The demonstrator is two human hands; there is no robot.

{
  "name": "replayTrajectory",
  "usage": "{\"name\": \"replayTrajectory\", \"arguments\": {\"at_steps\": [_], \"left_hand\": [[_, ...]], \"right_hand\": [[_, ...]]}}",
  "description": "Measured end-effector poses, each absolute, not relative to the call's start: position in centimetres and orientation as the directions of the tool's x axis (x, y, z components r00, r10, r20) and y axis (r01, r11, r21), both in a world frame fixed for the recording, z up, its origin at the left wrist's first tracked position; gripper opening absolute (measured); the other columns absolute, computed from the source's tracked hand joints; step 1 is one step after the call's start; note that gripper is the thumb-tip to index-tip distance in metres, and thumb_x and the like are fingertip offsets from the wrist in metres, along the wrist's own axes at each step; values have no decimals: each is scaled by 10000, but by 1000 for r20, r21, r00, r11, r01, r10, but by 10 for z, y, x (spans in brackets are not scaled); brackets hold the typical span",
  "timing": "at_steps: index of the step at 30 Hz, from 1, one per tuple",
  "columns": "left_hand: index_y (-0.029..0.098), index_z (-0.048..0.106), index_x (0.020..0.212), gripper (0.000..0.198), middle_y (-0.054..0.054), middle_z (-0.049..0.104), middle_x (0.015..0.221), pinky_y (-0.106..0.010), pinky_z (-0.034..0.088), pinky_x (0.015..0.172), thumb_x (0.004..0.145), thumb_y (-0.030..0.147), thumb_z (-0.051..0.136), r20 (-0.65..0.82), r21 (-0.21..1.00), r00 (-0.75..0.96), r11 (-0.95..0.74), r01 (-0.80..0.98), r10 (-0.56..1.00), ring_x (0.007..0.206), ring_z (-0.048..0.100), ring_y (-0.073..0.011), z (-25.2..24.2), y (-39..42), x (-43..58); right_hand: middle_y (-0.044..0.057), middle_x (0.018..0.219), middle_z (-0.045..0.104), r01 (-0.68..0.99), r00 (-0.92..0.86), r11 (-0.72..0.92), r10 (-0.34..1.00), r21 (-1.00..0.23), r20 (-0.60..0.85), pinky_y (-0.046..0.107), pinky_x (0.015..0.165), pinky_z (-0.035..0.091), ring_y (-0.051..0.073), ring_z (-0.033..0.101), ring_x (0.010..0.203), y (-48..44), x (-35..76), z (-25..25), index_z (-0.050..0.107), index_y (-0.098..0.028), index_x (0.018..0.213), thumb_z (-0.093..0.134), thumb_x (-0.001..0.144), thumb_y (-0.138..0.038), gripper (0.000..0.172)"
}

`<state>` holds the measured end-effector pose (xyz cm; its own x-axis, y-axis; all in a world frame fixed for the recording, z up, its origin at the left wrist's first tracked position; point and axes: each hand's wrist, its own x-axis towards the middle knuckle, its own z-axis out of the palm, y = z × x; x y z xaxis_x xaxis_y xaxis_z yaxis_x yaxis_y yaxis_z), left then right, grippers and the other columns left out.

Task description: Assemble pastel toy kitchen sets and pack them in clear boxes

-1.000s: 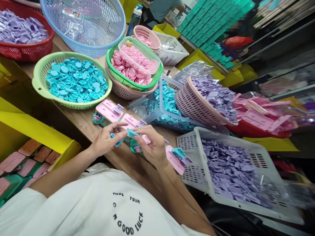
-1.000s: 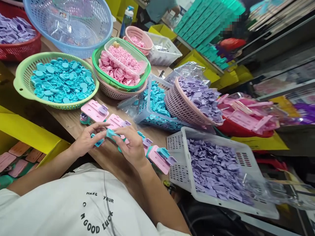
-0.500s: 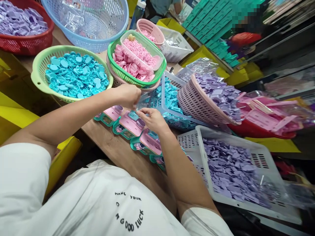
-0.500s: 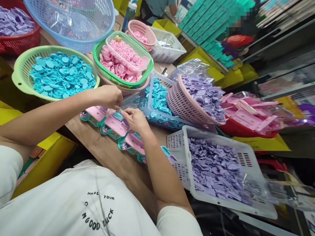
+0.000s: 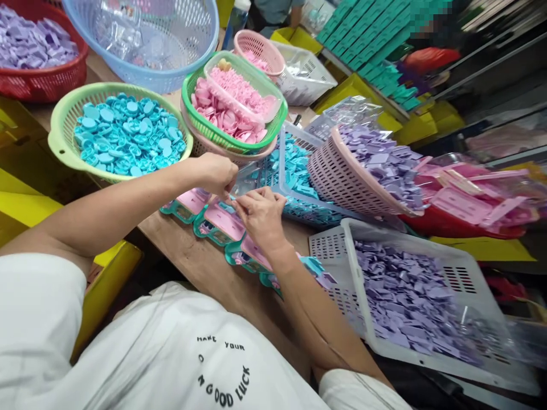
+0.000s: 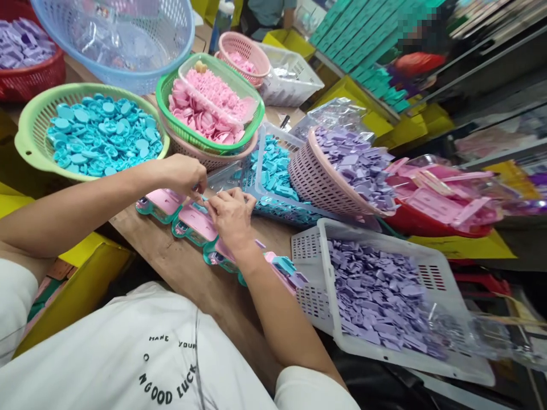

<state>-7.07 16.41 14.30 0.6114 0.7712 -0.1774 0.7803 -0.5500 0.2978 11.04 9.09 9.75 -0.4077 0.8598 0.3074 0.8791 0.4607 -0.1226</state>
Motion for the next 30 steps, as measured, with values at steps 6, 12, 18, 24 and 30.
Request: {"name": "replayTrajectory", "arguments": {"at_steps": [6,12,18,24,30], "left_hand": [[206,783,828,260,-95,736,847,-264,423,668,647,378,857,26,306,622,-598,741,783,791,668,-247,151,158,-90],[225,735,1006,389,-96,701,996,-333,496,792,786,544,712,445,608,173,-438,662,879,906,656,-267,146,96,-139],[173,700,1015,588,-62,678,829,-204,420,492,755,701,686,-182,920,-203,94,-380,962,667,609,-149,114,16,-132],[173,680,1049,536,-112,706,1068,-258,562,782,961,637,427,-341,646,29,256,-719,940,920,683,-172,122,1,-97],[183,719,1123,530,-99,715,1148,-285,531,920,755,559,782,-118,820,127,168,-547,985,1028,672,-193,143,11,-116]], "right_hand": [[46,1023,737,901,-387,429,865,-69,318,468,992,292,246,577,1052,85,93,96,716,-251,983,554,986,-317,175],[75,1403,604,838,-439,544,609,55,661,500,1108,251,291,499,1303,44,93,68,584,-287,1333,557,956,-471,420],[92,1364,625,800,-443,600,603,-11,663,528,1051,312,327,521,1271,31,102,58,651,-292,1203,642,911,-294,292],[80,1236,687,476,-569,850,493,-225,658,447,1020,391,274,560,1219,22,68,94,616,-269,1292,611,939,-294,354],[50,908,726,219,-418,506,821,-834,388,366,834,507,203,644,877,67,44,122,700,-222,942,566,937,-423,242]]}}
